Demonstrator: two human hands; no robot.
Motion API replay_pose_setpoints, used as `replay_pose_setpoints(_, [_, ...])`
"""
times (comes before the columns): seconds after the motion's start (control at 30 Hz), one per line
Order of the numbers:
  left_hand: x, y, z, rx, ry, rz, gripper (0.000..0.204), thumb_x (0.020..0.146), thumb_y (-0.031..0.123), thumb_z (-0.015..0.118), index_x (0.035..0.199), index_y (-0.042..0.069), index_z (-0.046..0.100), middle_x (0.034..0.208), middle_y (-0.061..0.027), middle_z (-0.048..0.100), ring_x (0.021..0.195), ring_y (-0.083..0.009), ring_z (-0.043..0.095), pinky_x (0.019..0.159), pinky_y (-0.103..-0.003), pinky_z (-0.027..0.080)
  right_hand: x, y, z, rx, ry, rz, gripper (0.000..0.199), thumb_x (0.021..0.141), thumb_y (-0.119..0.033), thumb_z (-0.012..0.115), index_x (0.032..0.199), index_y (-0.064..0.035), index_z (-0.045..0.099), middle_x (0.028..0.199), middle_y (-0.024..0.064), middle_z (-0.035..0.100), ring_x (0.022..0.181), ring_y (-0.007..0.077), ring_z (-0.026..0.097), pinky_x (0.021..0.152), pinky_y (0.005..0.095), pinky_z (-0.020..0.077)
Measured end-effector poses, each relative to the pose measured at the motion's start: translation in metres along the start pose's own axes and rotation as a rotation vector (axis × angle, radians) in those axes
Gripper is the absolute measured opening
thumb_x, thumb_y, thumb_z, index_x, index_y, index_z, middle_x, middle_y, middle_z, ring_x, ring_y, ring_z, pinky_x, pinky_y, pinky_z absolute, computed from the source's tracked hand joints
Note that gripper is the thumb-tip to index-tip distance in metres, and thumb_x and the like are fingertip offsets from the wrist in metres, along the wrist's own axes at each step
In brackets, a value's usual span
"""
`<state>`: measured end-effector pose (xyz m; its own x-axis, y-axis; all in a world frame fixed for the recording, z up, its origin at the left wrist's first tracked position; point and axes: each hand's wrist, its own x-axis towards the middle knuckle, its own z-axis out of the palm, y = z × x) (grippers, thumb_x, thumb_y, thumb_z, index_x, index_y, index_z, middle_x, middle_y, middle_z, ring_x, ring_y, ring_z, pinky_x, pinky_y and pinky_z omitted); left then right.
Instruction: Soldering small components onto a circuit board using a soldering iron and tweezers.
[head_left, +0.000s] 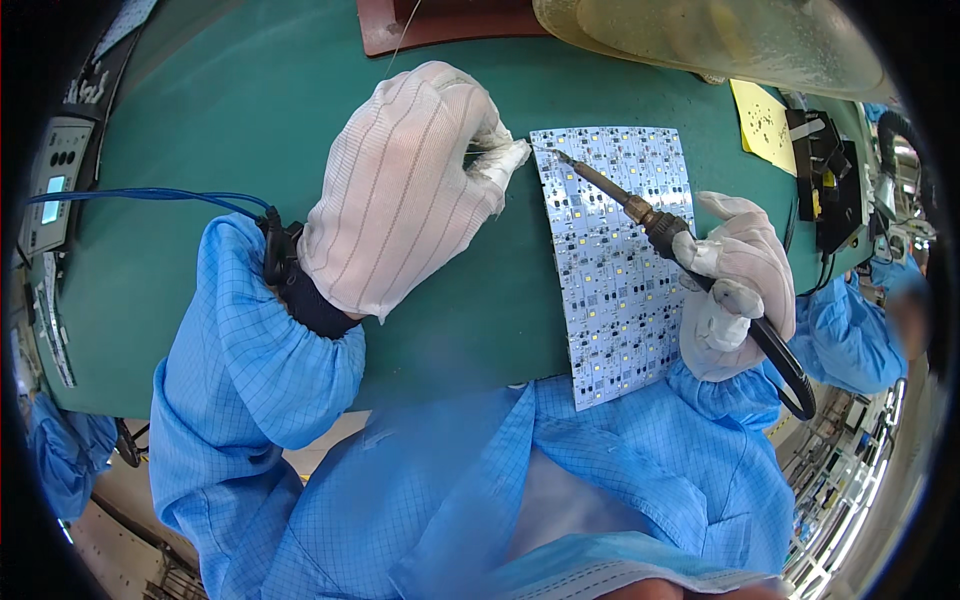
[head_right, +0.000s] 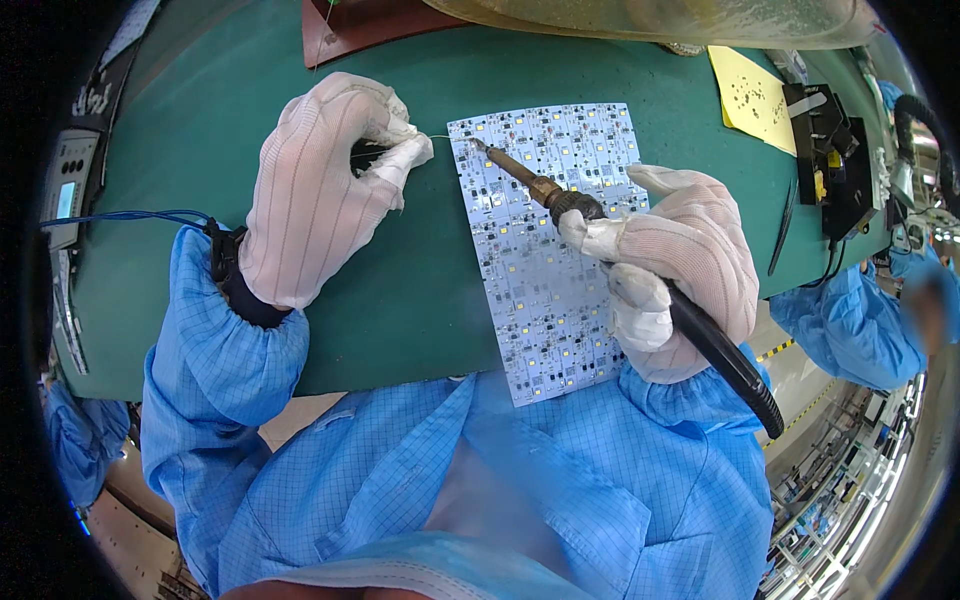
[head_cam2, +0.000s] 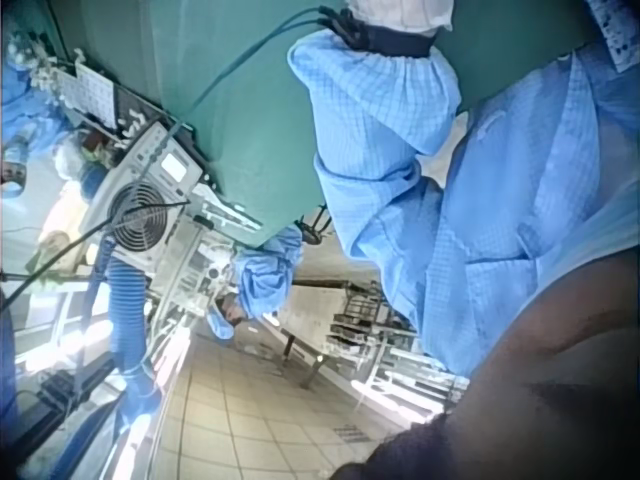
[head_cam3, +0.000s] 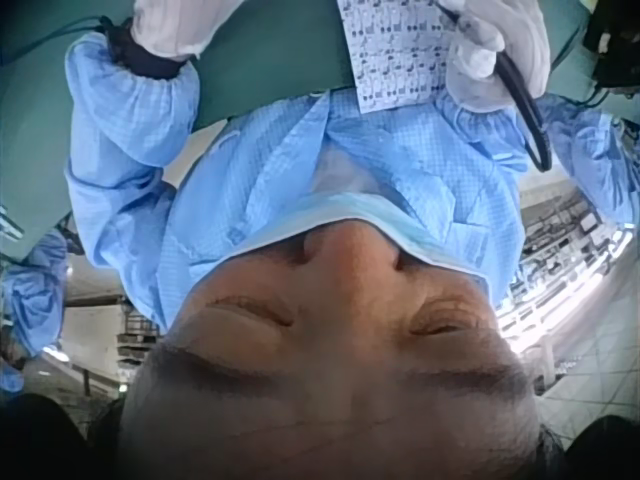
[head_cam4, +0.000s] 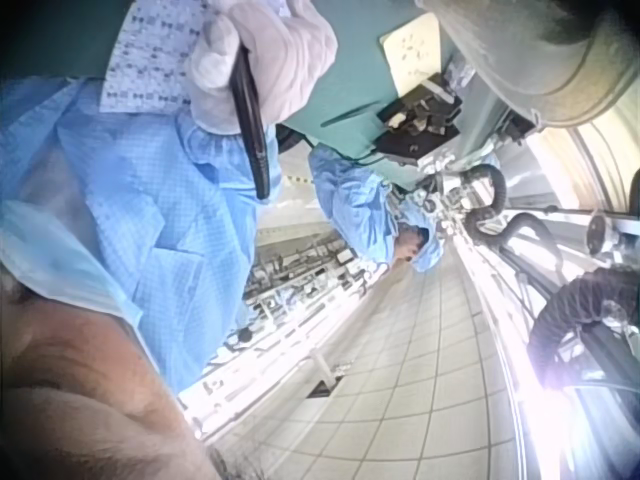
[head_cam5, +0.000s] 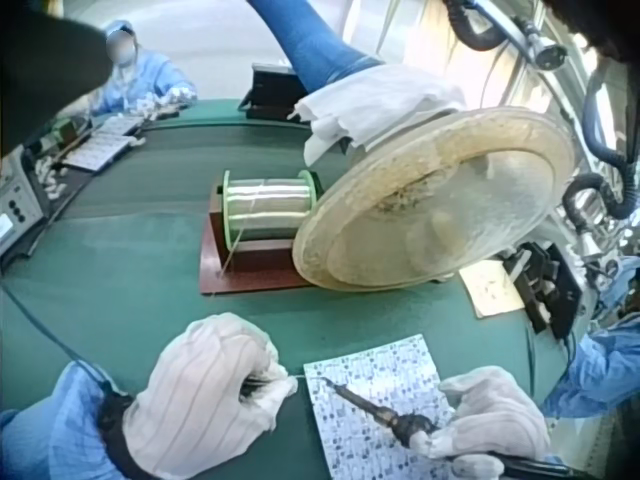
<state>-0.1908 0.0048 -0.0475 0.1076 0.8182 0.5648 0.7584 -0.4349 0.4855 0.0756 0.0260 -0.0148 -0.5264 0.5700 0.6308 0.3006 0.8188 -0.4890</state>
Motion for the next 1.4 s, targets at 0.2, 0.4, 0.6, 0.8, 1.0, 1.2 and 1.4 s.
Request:
replay_pose_setpoints(0.2, [0.0,0.007,-0.001,-0.003,0.018,-0.007,0.023,0.067,0.005,0.08,0.078,0.005,0.059,0.083,-0.0078,0.063,0.073,-0.0266,0.06,0.071,-0.037,0.048,-0.001,-0.002,-0.002,0.001,0.008,-0.009,0.056,0.098,-0.054,0.042,0.087,-0.0053,0.067,0.071,0.0075,0.065,0.063,0.0211,0.055,0.084,0.0555,0.05])
replay_pose_setpoints(0.4, [0.0,0.013,0.004,-0.024,0.056,0.029,0.024,0.067,0.002,0.078,0.076,0.005,0.056,0.078,-0.0078,0.058,0.067,-0.0261,0.057,0.064,-0.036,0.048,0.001,-0.004,0.0,-0.01,-0.02,-0.011,0.053,0.098,-0.053,0.042,0.086,-0.0068,0.066,0.071,0.0069,0.065,0.063,0.0209,0.056,0.083,0.0556,0.0504])
replay_pose_setpoints(0.6, [-0.003,0.013,0.002,-0.009,0.06,0.019,0.024,0.066,0.0,0.077,0.076,0.005,0.055,0.077,-0.0082,0.058,0.067,-0.0265,0.056,0.063,-0.036,0.047,0.009,-0.01,0.003,-0.05,-0.063,-0.026,0.049,0.098,-0.05,0.046,0.084,-0.0061,0.064,0.068,0.006,0.063,0.062,0.0191,0.056,0.083,0.0559,0.0514])
replay_pose_setpoints(0.8, [0.001,0.015,0.002,-0.012,0.054,0.035,0.025,0.066,0.001,0.077,0.077,0.004,0.055,0.078,-0.009,0.057,0.067,-0.0279,0.056,0.064,-0.036,0.047,0.009,-0.009,0.001,-0.053,-0.039,-0.056,0.047,0.098,-0.047,0.049,0.082,-0.0043,0.064,0.067,0.0073,0.063,0.061,0.0188,0.056,0.082,0.0573,0.0519])
replay_pose_setpoints(1.0, [0.002,0.015,0.002,-0.015,0.059,0.029,0.024,0.067,0.001,0.076,0.076,0.004,0.054,0.079,-0.0092,0.057,0.068,-0.0285,0.056,0.065,-0.037,0.047,0.007,-0.004,-0.005,-0.048,-0.028,-0.1,0.046,0.098,-0.046,0.05,0.083,-0.0045,0.065,0.067,0.0082,0.063,0.062,0.0206,0.057,0.081,0.0574,0.0521])
replay_pose_setpoints(1.2, [0.0,0.012,0.001,0.002,0.072,0.016,0.023,0.067,0.001,0.075,0.075,0.004,0.054,0.076,-0.0095,0.057,0.067,-0.0289,0.056,0.066,-0.038,0.047,0.008,-0.003,0.002,-0.013,-0.045,-0.083,0.045,0.097,-0.046,0.051,0.084,-0.0046,0.065,0.068,0.0079,0.063,0.062,0.0207,0.057,0.083,0.058,0.0517])
replay_pose_setpoints(1.4, [0.0,0.011,0.0,-0.007,0.067,0.016,0.023,0.067,0.0,0.075,0.075,0.004,0.054,0.075,-0.0095,0.057,0.067,-0.029,0.056,0.066,-0.038,0.046,0.012,-0.007,0.001,-0.01,-0.08,-0.063,0.044,0.098,-0.045,0.05,0.087,-0.0047,0.065,0.071,0.0081,0.065,0.066,0.0207,0.059,0.085,0.0582,0.0511])
